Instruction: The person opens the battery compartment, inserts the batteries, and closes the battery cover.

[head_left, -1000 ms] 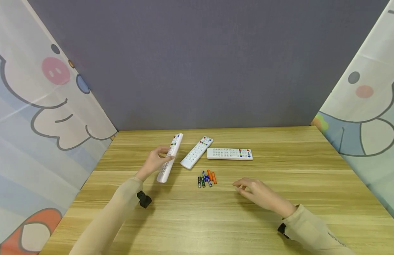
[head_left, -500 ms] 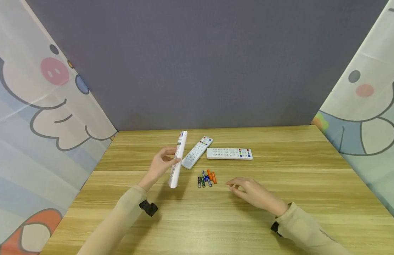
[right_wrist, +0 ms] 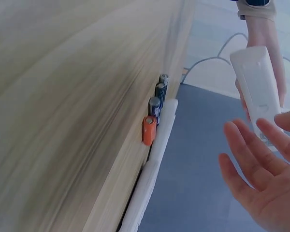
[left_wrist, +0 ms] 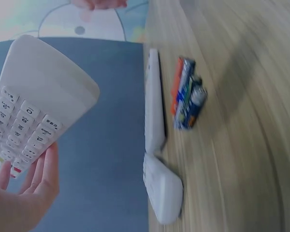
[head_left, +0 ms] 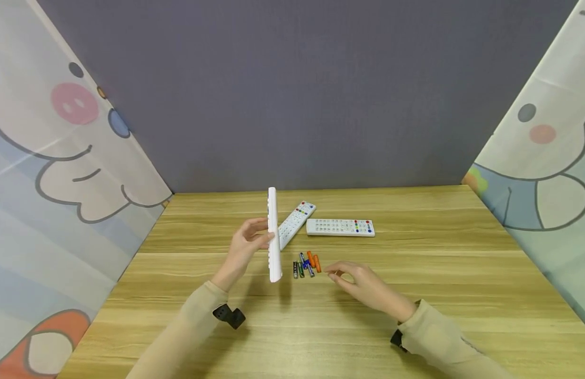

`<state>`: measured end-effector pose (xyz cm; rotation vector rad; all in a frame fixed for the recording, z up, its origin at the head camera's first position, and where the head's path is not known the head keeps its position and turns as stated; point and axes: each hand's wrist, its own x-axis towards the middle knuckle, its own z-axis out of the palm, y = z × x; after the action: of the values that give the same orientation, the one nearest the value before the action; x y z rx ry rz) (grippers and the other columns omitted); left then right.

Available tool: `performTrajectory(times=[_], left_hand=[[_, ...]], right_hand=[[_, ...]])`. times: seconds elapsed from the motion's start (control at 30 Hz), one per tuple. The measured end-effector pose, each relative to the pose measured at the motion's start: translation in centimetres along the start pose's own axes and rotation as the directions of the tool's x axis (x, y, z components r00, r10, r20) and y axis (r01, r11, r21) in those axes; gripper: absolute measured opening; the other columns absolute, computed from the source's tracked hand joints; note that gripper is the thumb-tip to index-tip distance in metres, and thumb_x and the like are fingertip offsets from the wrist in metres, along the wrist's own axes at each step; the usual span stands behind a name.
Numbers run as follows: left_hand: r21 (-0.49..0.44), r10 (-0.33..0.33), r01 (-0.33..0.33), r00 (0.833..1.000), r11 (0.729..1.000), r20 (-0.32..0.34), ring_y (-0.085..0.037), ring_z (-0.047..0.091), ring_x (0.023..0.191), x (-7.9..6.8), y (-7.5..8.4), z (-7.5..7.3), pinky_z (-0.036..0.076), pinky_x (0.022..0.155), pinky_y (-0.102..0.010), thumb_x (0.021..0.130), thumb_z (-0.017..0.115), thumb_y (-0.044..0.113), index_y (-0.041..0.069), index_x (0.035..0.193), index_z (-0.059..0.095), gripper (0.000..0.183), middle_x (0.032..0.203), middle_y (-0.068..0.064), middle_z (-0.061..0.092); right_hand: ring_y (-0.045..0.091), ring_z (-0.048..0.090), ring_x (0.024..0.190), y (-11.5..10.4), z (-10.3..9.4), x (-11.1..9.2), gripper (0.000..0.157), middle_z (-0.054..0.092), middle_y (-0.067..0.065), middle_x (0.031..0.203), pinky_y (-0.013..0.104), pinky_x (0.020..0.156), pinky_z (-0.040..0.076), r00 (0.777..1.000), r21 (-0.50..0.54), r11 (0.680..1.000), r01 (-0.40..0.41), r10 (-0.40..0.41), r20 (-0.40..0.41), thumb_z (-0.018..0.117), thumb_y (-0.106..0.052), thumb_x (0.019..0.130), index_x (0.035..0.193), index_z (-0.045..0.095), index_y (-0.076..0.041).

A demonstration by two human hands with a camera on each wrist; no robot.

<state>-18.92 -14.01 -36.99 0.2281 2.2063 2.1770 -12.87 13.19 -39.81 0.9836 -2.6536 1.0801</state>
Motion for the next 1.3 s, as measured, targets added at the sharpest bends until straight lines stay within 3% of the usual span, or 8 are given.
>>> performTrajectory(times=[0.17, 0.53, 0.67, 0.87, 1.03, 1.3], left_hand=[[-0.082, 0.002, -0.003, 1.000, 0.997, -0.009, -0.018, 0.059, 0.086, -0.5, 0.6, 1.3, 0.047, 0.082, -0.050, 0.078, 0.061, -0.001, 0.002, 0.119, 0.045, 0.044, 0.115, -0.019, 0.051], [-0.248, 0.026, -0.038, 0.998, 0.968, -0.051, -0.016, 0.058, 0.084, -1.7, 1.5, 3.9, 0.053, 0.072, -0.033, 0.077, 0.059, -0.004, 0.001, 0.116, 0.044, 0.042, 0.111, -0.015, 0.051], [-0.304, 0.028, -0.048, 0.997, 0.951, -0.069, -0.016, 0.059, 0.084, -2.2, 1.9, 4.5, 0.053, 0.072, -0.031, 0.077, 0.060, -0.003, 0.004, 0.113, 0.046, 0.040, 0.108, -0.011, 0.052], [-0.357, 0.038, -0.064, 0.996, 0.932, -0.079, -0.017, 0.060, 0.084, -2.9, 2.2, 5.4, 0.052, 0.075, -0.034, 0.076, 0.060, -0.005, 0.007, 0.111, 0.046, 0.039, 0.106, -0.010, 0.053], [-0.390, 0.040, -0.077, 0.994, 0.918, -0.102, -0.016, 0.060, 0.083, -3.3, 2.3, 6.2, 0.053, 0.075, -0.034, 0.075, 0.059, -0.007, 0.004, 0.112, 0.043, 0.041, 0.108, -0.013, 0.051], [-0.426, 0.028, -0.073, 0.993, 0.902, -0.111, -0.015, 0.059, 0.083, -3.8, 2.3, 7.0, 0.053, 0.074, -0.031, 0.075, 0.059, -0.007, 0.004, 0.112, 0.042, 0.042, 0.109, -0.012, 0.048]], right_hand=[[0.018, 0.059, 0.095, -0.7, 0.3, 0.3, 0.023, 0.063, 0.004, 0.105, 0.033, 0.083, 0.049, 0.998, 0.051, 0.998, -0.045, 0.047, -0.031, 0.051, -0.020, 0.090, 0.107, 0.061, -0.007], [0.009, 0.057, 0.088, -2.2, 1.0, 0.8, 0.022, 0.063, -0.002, 0.100, 0.036, 0.079, 0.050, 0.980, 0.287, 0.955, -0.072, 0.122, -0.160, 0.057, -0.012, 0.086, 0.107, 0.059, -0.008], [0.011, 0.057, 0.089, -2.8, 1.1, 0.9, 0.025, 0.062, 0.007, 0.103, 0.031, 0.079, 0.050, 0.974, 0.387, 0.920, -0.060, 0.140, -0.180, 0.058, -0.011, 0.085, 0.109, 0.057, -0.005], [0.021, 0.056, 0.094, -3.4, 1.2, 1.0, 0.033, 0.057, 0.014, 0.109, 0.029, 0.083, 0.049, 0.971, 0.539, 0.841, -0.048, 0.165, -0.172, 0.060, -0.004, 0.082, 0.114, 0.052, 0.001], [0.018, 0.053, 0.099, -3.6, 1.2, 1.1, 0.041, 0.053, 0.017, 0.114, 0.029, 0.088, 0.047, 0.971, 0.609, 0.793, -0.038, 0.174, -0.165, 0.062, -0.004, 0.080, 0.117, 0.048, 0.006], [0.013, 0.052, 0.099, -3.7, 1.2, 1.1, 0.047, 0.051, 0.017, 0.118, 0.025, 0.089, 0.045, 0.963, 0.650, 0.757, -0.068, 0.220, -0.155, 0.066, -0.002, 0.076, 0.118, 0.048, 0.005]])
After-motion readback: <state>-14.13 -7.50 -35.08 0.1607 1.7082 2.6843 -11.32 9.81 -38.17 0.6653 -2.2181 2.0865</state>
